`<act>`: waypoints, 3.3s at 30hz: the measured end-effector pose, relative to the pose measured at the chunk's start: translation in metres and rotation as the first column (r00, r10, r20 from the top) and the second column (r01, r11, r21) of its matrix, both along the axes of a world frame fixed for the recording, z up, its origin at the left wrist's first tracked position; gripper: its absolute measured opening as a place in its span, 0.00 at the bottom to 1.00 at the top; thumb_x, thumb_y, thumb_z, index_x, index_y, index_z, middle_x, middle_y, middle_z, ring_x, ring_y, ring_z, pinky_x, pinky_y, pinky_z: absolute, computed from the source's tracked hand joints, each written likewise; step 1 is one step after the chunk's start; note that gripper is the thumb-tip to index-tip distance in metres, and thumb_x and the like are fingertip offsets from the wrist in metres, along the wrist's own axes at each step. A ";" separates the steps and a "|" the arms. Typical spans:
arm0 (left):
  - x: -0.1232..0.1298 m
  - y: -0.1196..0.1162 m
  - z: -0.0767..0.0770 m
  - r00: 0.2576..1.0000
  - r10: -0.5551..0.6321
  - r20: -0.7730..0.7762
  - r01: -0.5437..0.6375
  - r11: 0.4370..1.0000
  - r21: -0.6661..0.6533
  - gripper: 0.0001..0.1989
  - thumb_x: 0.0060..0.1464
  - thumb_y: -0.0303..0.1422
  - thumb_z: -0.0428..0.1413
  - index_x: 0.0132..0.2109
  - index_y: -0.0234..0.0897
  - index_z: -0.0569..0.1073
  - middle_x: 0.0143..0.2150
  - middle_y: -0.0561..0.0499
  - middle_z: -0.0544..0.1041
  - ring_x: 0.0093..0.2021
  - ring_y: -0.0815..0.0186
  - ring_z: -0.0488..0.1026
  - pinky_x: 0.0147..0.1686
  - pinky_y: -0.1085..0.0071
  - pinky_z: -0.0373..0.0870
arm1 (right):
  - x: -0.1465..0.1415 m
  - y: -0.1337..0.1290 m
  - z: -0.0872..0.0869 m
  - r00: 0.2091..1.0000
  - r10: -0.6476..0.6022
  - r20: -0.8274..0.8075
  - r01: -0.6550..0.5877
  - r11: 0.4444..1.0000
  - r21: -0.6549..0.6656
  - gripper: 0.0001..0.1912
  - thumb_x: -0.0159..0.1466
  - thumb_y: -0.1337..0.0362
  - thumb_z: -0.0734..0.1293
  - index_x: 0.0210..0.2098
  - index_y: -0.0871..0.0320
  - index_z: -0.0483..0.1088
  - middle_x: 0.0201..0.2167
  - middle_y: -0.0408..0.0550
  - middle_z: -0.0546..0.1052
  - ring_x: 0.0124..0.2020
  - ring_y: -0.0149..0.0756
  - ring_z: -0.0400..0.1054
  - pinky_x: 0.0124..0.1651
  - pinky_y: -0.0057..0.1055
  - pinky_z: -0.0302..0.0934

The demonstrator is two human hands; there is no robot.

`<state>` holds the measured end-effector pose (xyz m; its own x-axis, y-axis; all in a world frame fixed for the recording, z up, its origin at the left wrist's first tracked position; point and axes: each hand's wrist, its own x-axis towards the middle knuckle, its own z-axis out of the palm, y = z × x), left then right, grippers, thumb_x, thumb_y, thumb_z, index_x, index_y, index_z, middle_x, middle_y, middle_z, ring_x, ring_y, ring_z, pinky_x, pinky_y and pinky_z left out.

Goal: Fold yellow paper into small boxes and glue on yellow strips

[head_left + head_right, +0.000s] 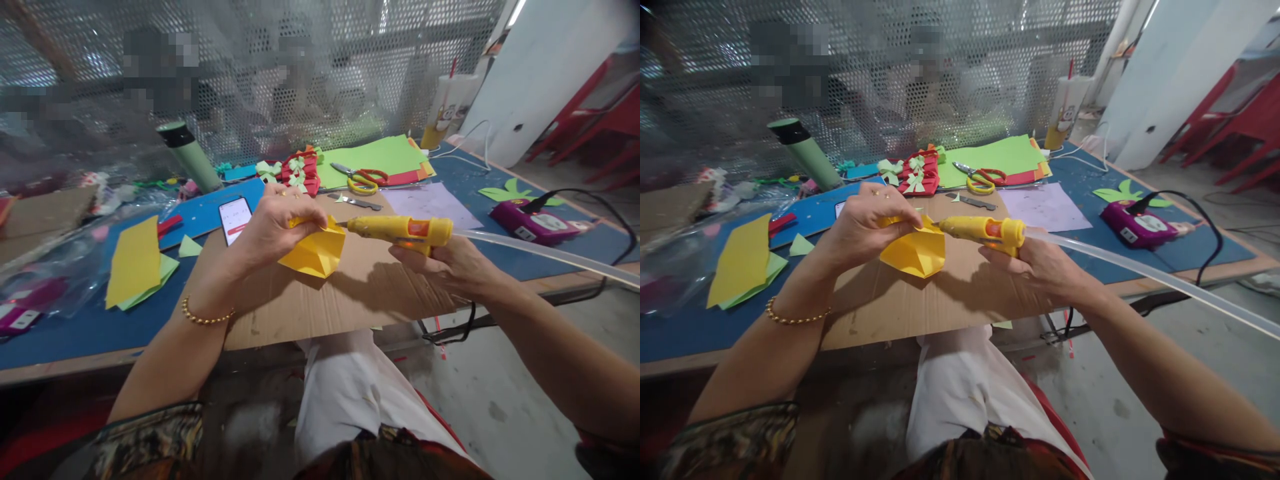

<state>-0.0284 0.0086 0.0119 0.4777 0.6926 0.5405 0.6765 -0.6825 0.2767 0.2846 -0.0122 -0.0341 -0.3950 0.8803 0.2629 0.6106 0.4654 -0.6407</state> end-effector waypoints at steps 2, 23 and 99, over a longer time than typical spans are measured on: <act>-0.001 0.001 -0.001 1.000 -0.002 0.008 0.002 1.000 -0.008 0.06 0.65 0.33 0.64 0.39 0.46 0.86 0.39 0.51 0.88 0.44 0.59 0.81 0.62 0.52 0.70 | 0.000 0.000 -0.001 0.999 0.018 -0.029 -0.019 0.999 -0.034 0.25 0.68 0.35 0.67 0.38 0.49 0.81 0.32 0.49 0.82 0.36 0.49 0.77 0.36 0.41 0.74; 0.001 0.004 0.000 0.963 -0.003 0.271 0.072 0.967 -0.244 0.13 0.57 0.26 0.64 0.49 0.37 0.82 0.44 0.49 0.84 0.43 0.64 0.80 0.44 0.68 0.80 | 0.080 0.049 -0.005 0.676 -0.395 0.622 0.324 0.918 0.230 0.25 0.72 0.54 0.68 0.59 0.69 0.76 0.49 0.76 0.81 0.45 0.57 0.75 0.44 0.44 0.62; -0.004 0.004 0.009 0.917 0.124 0.380 0.007 0.945 -0.326 0.32 0.54 0.28 0.65 0.67 0.38 0.77 0.35 0.52 0.79 0.35 0.64 0.76 0.37 0.68 0.76 | -0.030 0.048 0.043 0.994 0.104 -0.043 -0.079 0.917 0.391 0.20 0.69 0.57 0.71 0.23 0.53 0.64 0.21 0.42 0.68 0.25 0.32 0.59 0.32 0.35 0.52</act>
